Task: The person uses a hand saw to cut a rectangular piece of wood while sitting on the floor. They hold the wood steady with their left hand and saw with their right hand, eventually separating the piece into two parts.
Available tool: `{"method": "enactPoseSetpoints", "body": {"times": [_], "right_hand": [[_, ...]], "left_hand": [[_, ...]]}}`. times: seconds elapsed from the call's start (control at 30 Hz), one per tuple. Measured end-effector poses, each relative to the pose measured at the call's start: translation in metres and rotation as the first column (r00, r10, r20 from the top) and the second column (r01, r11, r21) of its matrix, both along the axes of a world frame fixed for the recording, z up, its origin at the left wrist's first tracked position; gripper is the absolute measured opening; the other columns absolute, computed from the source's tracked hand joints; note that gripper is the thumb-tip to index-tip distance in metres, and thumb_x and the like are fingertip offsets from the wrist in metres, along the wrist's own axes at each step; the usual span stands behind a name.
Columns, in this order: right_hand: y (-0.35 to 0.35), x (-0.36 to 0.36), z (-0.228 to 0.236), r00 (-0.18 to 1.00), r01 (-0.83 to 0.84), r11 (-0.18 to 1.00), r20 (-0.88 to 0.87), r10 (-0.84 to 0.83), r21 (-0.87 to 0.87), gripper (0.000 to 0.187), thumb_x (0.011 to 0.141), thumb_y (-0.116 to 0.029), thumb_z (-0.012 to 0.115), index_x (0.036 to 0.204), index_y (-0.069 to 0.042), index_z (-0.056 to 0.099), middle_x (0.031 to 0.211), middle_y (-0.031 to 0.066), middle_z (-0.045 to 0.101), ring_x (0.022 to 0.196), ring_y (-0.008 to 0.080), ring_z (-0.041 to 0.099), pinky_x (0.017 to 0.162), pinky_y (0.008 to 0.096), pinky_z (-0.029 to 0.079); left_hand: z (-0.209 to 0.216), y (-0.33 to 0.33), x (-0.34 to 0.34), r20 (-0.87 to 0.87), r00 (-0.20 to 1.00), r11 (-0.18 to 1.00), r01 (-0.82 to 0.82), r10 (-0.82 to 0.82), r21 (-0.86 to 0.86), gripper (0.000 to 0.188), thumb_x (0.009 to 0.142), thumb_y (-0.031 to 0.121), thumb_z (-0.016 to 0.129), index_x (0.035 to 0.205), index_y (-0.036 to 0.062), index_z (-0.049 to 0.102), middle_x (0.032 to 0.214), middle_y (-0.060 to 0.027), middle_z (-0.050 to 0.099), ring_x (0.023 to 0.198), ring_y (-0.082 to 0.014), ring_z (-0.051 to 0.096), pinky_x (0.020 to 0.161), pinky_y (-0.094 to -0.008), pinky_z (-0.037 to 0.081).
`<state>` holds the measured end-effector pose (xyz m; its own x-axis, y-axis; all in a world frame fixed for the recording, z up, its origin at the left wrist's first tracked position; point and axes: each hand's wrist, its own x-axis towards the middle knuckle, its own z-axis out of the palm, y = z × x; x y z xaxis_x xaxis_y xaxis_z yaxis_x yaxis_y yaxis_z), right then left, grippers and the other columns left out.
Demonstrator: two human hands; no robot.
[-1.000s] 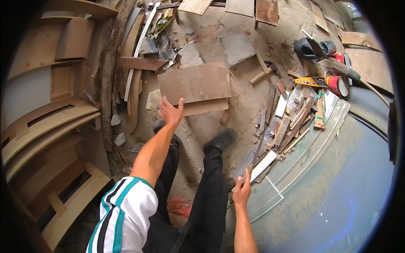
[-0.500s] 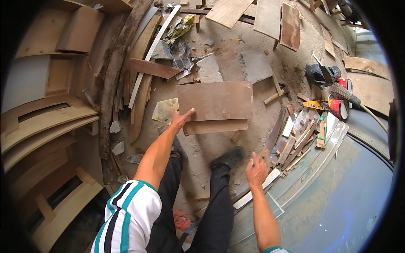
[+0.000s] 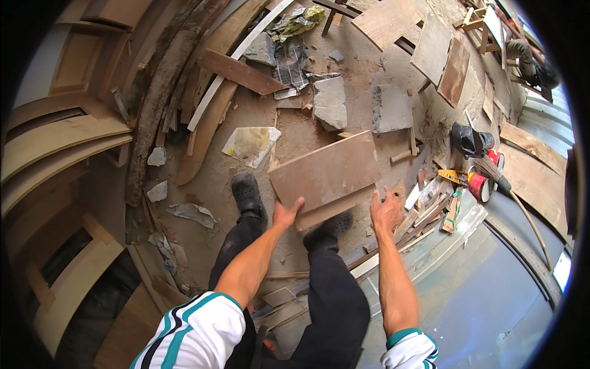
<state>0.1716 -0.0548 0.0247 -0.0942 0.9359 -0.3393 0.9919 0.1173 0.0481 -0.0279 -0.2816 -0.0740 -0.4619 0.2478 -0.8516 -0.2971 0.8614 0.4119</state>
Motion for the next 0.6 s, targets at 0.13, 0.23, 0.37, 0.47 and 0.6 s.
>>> {"method": "enactPoseSetpoints", "body": {"times": [0.13, 0.23, 0.37, 0.47, 0.6], "right_hand": [[-0.012, -0.018, 0.004, 0.995, -0.037, 0.999, -0.096, 0.035, -0.022, 0.047, 0.088, -0.041, 0.067, 0.126, -0.014, 0.066, 0.102, 0.0201, 0.065, 0.099, 0.039, 0.062, 0.084, 0.0507, 0.048], [0.003, -0.02, -0.015, 0.984, -0.059, 0.998, -0.171, 0.058, -0.001, 0.046, 0.087, -0.037, 0.068, 0.127, -0.014, 0.065, 0.101, 0.0183, 0.064, 0.098, 0.0383, 0.062, 0.085, 0.0495, 0.048], [0.003, -0.013, -0.04, 0.968, -0.062, 0.997, -0.247, 0.048, -0.051, 0.052, 0.087, -0.037, 0.069, 0.133, -0.015, 0.061, 0.106, 0.0188, 0.062, 0.101, 0.0373, 0.06, 0.087, 0.0485, 0.047], [-0.003, -0.006, -0.051, 0.95, -0.097, 0.987, -0.307, 0.054, -0.129, 0.061, 0.086, -0.038, 0.071, 0.139, -0.011, 0.055, 0.106, 0.0191, 0.061, 0.101, 0.0369, 0.059, 0.087, 0.0477, 0.047], [0.007, 0.003, -0.059, 0.942, -0.143, 0.973, -0.325, 0.079, -0.18, 0.069, 0.085, -0.038, 0.073, 0.143, -0.008, 0.05, 0.105, 0.0196, 0.061, 0.1, 0.0375, 0.059, 0.086, 0.0477, 0.047]], "left_hand": [[0.006, -0.045, 0.035, 0.216, 0.972, 0.995, -0.097, 0.097, -0.013, 0.117, 0.07, 0.07, 0.077, 0.15, -0.0013, 0.03, 0.145, -0.0238, 0.048, 0.137, -0.0335, 0.045, 0.112, -0.039, 0.036], [0.006, -0.045, 0.044, 0.209, 0.967, 0.982, -0.12, 0.149, -0.147, 0.112, 0.075, 0.067, 0.076, 0.151, -0.0003, 0.028, 0.149, -0.0217, 0.042, 0.141, -0.0339, 0.039, 0.116, -0.0424, 0.03], [0.038, -0.013, 0.044, -0.764, 0.626, 0.988, 0.099, -0.156, -0.121, 0.098, 0.078, 0.057, 0.077, 0.147, 0.0005, 0.036, 0.146, -0.0177, 0.042, 0.14, -0.039, 0.033, 0.117, -0.0537, 0.021], [0.036, 0.039, 0.004, -0.823, 0.386, 0.85, 0.485, -0.418, -0.205, 0.084, 0.077, 0.055, 0.077, 0.136, 0.0022, 0.05, 0.138, -0.0199, 0.051, 0.133, -0.0388, 0.043, 0.112, -0.0507, 0.03], [0.033, 0.15, -0.039, -0.241, 0.721, 0.76, 0.629, -0.65, -0.167, 0.081, 0.075, 0.065, 0.075, 0.123, 0.0016, 0.061, 0.115, -0.0211, 0.067, 0.111, -0.037, 0.063, 0.093, -0.0449, 0.049]]}}
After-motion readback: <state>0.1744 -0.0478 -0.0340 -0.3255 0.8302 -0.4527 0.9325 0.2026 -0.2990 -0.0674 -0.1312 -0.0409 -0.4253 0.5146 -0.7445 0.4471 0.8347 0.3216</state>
